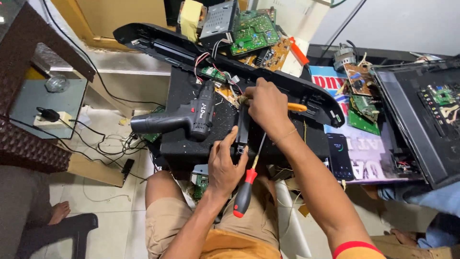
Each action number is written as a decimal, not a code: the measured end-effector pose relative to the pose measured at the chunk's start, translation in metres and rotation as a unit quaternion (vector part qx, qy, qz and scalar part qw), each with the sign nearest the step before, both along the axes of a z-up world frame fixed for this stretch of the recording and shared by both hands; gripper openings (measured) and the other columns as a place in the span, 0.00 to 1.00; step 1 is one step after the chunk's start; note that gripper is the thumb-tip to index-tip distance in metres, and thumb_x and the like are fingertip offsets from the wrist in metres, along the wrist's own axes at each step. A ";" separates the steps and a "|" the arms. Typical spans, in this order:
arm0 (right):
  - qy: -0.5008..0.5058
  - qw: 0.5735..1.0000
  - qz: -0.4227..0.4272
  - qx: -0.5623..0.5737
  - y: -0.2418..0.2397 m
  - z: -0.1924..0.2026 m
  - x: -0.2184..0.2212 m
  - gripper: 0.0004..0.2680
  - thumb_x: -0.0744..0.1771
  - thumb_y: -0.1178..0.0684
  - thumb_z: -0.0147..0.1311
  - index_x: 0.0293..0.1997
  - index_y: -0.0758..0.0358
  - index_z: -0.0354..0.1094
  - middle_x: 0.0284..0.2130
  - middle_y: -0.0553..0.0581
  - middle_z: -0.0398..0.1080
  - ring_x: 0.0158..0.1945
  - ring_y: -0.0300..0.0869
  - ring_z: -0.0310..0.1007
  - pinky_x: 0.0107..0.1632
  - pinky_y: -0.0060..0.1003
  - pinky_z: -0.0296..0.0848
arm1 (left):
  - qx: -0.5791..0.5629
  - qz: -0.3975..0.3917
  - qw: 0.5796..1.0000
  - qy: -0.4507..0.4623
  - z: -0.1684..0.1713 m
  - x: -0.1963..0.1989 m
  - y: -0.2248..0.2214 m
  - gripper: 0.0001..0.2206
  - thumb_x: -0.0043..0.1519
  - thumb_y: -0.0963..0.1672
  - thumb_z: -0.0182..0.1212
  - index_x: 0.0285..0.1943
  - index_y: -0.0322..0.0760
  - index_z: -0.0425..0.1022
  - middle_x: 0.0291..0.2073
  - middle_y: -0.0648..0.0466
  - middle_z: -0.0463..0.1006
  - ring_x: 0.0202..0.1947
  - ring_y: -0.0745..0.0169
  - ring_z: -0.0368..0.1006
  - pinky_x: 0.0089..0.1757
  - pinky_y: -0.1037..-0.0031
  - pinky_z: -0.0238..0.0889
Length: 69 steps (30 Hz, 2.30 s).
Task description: Cleaning and reassembling the internal components and housing of a television using a brush and screwdriver.
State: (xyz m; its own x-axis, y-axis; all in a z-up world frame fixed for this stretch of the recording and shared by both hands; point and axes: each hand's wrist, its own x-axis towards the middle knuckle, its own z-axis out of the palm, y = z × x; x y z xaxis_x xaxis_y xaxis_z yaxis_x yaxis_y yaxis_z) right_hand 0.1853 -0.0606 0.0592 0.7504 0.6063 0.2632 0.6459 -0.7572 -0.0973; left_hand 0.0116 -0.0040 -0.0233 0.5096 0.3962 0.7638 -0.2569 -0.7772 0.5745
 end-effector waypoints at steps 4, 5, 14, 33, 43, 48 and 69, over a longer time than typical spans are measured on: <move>-0.074 0.994 0.062 -0.059 0.002 -0.003 -0.020 0.03 0.63 0.52 0.62 0.37 0.49 0.79 0.35 0.52 0.67 0.40 0.51 0.72 0.35 0.52 0.79 | 0.003 0.015 1.000 -0.002 -0.005 0.002 0.001 0.24 0.54 0.40 0.72 0.61 0.31 0.72 0.55 0.44 0.82 0.42 0.52 0.79 0.45 0.69 0.70; -0.134 0.982 0.098 -0.087 0.001 0.003 -0.033 0.02 0.63 0.51 0.60 0.35 0.47 0.79 0.34 0.50 0.68 0.40 0.48 0.72 0.33 0.45 0.78 | 0.002 0.019 1.000 -0.001 -0.006 0.002 0.002 0.24 0.55 0.41 0.72 0.61 0.32 0.71 0.55 0.45 0.82 0.42 0.53 0.78 0.45 0.69 0.71; -0.246 0.952 0.154 -0.096 0.000 -0.004 -0.011 0.04 0.64 0.50 0.57 0.30 0.44 0.79 0.32 0.48 0.67 0.38 0.44 0.72 0.31 0.34 0.74 | 0.000 0.000 1.000 0.012 -0.004 -0.002 0.003 0.24 0.56 0.40 0.71 0.63 0.32 0.70 0.56 0.44 0.81 0.44 0.54 0.79 0.45 0.70 0.71; -0.123 0.975 0.161 -0.086 -0.035 0.006 -0.043 0.07 0.67 0.52 0.50 0.32 0.43 0.73 0.32 0.48 0.62 0.39 0.46 0.69 0.33 0.40 0.74 | -0.025 0.031 0.999 0.014 -0.023 0.001 -0.002 0.21 0.50 0.41 0.75 0.52 0.36 0.72 0.49 0.49 0.84 0.46 0.57 0.74 0.46 0.68 0.69; -0.186 0.953 0.201 -0.127 -0.024 0.003 -0.049 0.06 0.65 0.53 0.53 0.33 0.41 0.75 0.34 0.45 0.65 0.40 0.43 0.68 0.34 0.37 0.73 | -0.020 0.034 0.999 0.019 -0.028 0.001 0.004 0.24 0.48 0.41 0.75 0.53 0.36 0.72 0.43 0.50 0.84 0.45 0.56 0.75 0.46 0.68 0.70; -0.089 0.956 0.252 -0.121 -0.060 0.016 -0.103 0.06 0.65 0.53 0.54 0.33 0.39 0.74 0.34 0.45 0.63 0.41 0.44 0.68 0.35 0.37 0.73 | -0.031 -0.015 0.999 0.006 -0.025 -0.005 0.007 0.25 0.51 0.44 0.76 0.56 0.34 0.70 0.50 0.46 0.82 0.48 0.51 0.75 0.48 0.64 0.69; 0.353 0.829 -0.092 0.424 -0.106 -0.024 -0.048 0.09 0.68 0.50 0.56 0.46 0.64 0.74 0.25 0.53 0.70 0.19 0.39 0.72 0.22 0.30 0.70 | -0.019 0.005 0.994 0.107 0.001 -0.013 -0.002 0.19 0.62 0.44 0.66 0.60 0.29 0.70 0.48 0.45 0.80 0.47 0.46 0.72 0.49 0.62 0.70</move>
State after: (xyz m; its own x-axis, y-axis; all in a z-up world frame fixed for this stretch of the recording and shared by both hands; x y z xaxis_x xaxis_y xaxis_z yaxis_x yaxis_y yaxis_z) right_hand 0.1377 -0.1670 0.0350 0.9580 0.2866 -0.0079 0.0829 -0.3033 -0.9493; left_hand -0.0016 -0.0059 -0.0220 0.6554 0.4286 0.6219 -0.1178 -0.7553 0.6447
